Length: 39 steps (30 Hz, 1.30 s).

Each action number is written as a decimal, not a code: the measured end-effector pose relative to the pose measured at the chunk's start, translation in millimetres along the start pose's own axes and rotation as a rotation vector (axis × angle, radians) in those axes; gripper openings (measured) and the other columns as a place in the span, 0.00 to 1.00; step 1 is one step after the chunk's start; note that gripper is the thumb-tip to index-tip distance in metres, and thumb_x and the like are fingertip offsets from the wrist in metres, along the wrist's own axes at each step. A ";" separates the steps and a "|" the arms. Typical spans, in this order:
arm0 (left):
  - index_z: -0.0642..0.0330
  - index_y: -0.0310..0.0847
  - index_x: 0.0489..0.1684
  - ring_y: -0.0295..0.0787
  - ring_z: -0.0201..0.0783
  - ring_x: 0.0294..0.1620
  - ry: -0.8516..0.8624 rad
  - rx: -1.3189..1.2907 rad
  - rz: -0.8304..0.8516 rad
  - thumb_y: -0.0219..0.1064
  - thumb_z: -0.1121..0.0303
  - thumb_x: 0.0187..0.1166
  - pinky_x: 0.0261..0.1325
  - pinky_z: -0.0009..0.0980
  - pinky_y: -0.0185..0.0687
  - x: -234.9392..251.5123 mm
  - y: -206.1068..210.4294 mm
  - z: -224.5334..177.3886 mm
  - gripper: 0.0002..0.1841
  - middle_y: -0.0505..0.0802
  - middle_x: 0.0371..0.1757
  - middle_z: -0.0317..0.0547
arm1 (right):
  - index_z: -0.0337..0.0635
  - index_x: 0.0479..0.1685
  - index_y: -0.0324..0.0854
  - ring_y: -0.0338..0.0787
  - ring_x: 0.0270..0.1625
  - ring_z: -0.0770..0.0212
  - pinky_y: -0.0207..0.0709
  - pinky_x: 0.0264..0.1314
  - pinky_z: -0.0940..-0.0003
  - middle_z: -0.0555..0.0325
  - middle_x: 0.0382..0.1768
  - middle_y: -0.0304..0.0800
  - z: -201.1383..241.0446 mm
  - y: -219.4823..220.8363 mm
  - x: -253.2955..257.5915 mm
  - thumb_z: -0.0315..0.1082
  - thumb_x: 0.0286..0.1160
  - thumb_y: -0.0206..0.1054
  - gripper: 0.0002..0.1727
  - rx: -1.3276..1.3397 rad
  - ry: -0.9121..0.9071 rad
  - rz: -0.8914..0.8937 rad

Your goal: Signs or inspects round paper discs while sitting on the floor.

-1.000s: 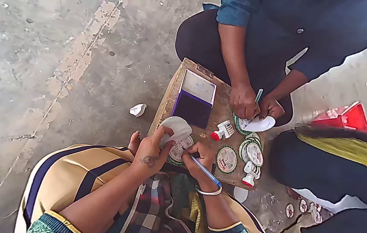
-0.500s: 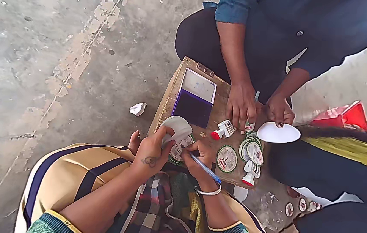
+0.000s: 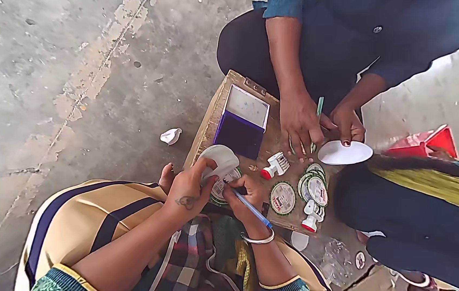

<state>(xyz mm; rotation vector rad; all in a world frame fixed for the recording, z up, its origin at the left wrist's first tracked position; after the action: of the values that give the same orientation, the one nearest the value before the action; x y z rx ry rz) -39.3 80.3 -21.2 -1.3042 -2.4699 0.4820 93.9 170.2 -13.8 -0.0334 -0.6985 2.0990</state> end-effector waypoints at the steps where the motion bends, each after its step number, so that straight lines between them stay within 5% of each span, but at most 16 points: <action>1: 0.61 0.83 0.50 0.92 0.44 0.40 0.004 0.005 -0.001 0.71 0.70 0.76 0.51 0.52 0.76 0.1 0.0 -0.1 0.09 0.93 0.35 0.48 | 0.38 0.21 0.81 0.82 0.24 0.85 0.75 0.29 0.89 0.66 0.21 0.87 -0.7 -0.1 0.6 0.28 0.55 0.73 0.06 0.004 0.020 -0.003; 39: 0.61 0.83 0.51 0.92 0.44 0.40 -0.033 0.011 0.019 0.71 0.70 0.76 0.51 0.51 0.75 -1.2 0.9 0.0 0.10 0.94 0.35 0.49 | 0.39 0.21 0.81 0.82 0.27 0.86 0.76 0.31 0.89 0.67 0.22 0.87 -6.1 -5.7 -1.1 0.27 0.55 0.73 0.05 0.016 0.038 -0.064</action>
<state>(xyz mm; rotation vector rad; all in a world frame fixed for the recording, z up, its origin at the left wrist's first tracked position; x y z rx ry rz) -38.0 79.8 -21.8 -1.3266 -2.4803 0.5255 100.5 174.7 -16.4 -0.0415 -0.6517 2.0379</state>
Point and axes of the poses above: each hand's wrist, its own x-axis towards the middle knuckle, its own y-axis out of the palm, z = x × y, the point moved 10 cm from there along x, towards the middle knuckle
